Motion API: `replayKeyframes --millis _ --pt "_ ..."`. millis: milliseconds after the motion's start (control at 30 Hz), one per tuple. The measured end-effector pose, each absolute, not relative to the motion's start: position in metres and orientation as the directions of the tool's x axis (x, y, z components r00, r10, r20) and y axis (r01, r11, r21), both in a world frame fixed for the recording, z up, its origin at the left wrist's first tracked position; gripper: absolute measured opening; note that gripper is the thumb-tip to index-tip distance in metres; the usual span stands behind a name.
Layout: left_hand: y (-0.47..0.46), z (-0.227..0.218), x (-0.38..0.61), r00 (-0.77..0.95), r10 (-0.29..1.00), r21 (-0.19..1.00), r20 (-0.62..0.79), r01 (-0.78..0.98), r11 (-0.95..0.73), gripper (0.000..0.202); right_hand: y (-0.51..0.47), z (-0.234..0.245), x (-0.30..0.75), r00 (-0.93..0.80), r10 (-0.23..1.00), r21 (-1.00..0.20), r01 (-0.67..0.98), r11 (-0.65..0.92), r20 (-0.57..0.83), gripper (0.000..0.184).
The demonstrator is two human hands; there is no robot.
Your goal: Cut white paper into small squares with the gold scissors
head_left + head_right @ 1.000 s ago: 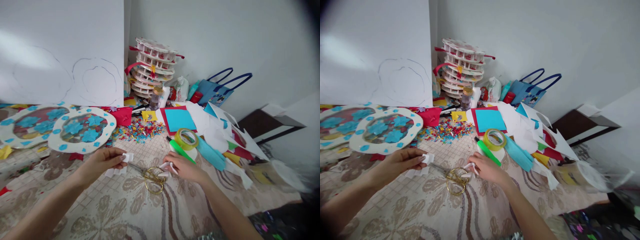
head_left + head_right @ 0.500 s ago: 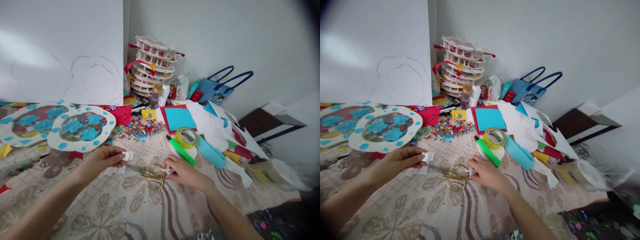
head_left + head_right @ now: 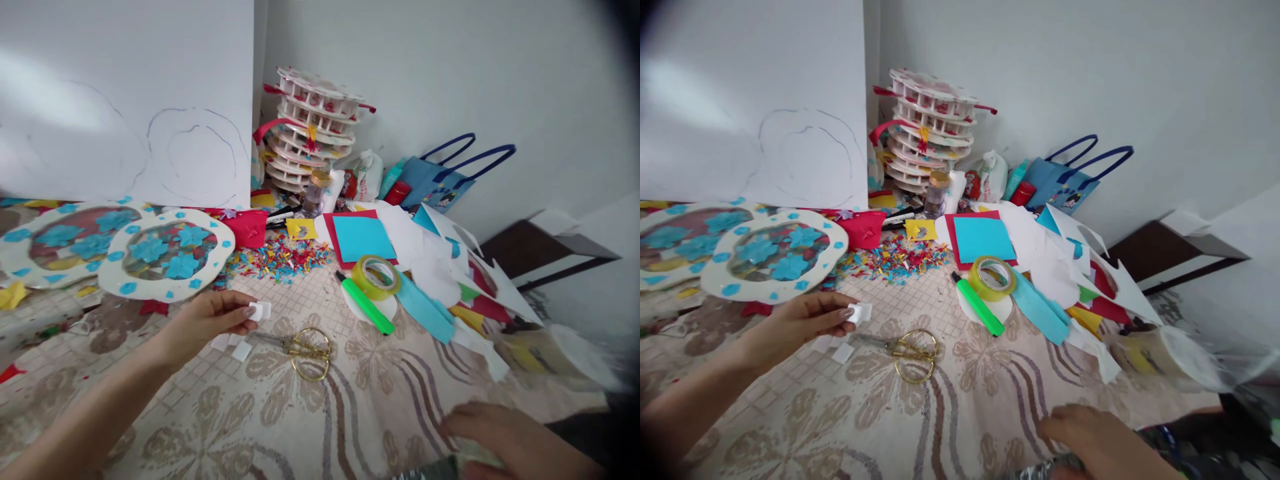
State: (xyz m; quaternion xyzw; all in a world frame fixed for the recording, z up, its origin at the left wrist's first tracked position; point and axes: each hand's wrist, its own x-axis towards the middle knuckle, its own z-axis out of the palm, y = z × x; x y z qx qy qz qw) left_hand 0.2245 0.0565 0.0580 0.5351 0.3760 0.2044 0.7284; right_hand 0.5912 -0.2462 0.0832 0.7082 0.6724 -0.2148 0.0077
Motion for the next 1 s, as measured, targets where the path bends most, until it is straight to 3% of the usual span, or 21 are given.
replayKeyframes --millis 133,233,333,500,600,733,867,1000 --pt "0.055 0.057 0.226 0.644 0.692 0.935 -0.327 0.111 0.338 0.022 -0.176 0.096 0.535 -0.101 0.943 -0.331 0.943 -0.01 -0.317 0.015" --pt "0.053 0.058 0.227 0.64 0.692 0.932 -0.334 0.116 0.343 0.024 -0.116 0.097 0.49 -0.233 0.957 -0.415 0.899 0.142 -0.176 0.014" --pt "0.051 0.06 0.228 0.635 0.692 0.924 -0.343 0.095 0.371 0.024 -0.067 0.092 0.461 -0.181 0.983 -0.592 0.79 0.159 0.023 0.012" --pt "0.05 0.06 0.226 0.627 0.695 0.909 -0.351 0.049 0.415 0.022 -0.027 0.078 0.438 -0.133 0.986 -0.789 0.594 0.159 0.098 0.015" --pt "0.048 0.06 0.227 0.623 0.698 0.901 -0.354 0.025 0.434 0.022 -0.029 0.067 0.432 -0.111 0.992 -0.858 0.504 0.101 0.052 0.017" --pt "0.041 0.061 0.232 0.637 0.686 0.895 -0.351 0.012 0.447 0.022 -0.036 0.053 0.424 -0.116 0.984 -0.969 0.222 -0.104 -0.132 0.026" --pt "0.035 0.06 0.237 0.703 0.629 0.911 -0.332 0.066 0.407 0.023 -0.034 0.047 0.419 -0.147 0.956 -0.965 -0.027 -0.261 -0.254 0.031" --pt "0.04 0.058 0.233 0.707 0.634 0.945 -0.315 0.173 0.277 0.022 -0.032 0.046 0.422 -0.117 0.935 -0.93 -0.116 -0.348 -0.335 0.029"
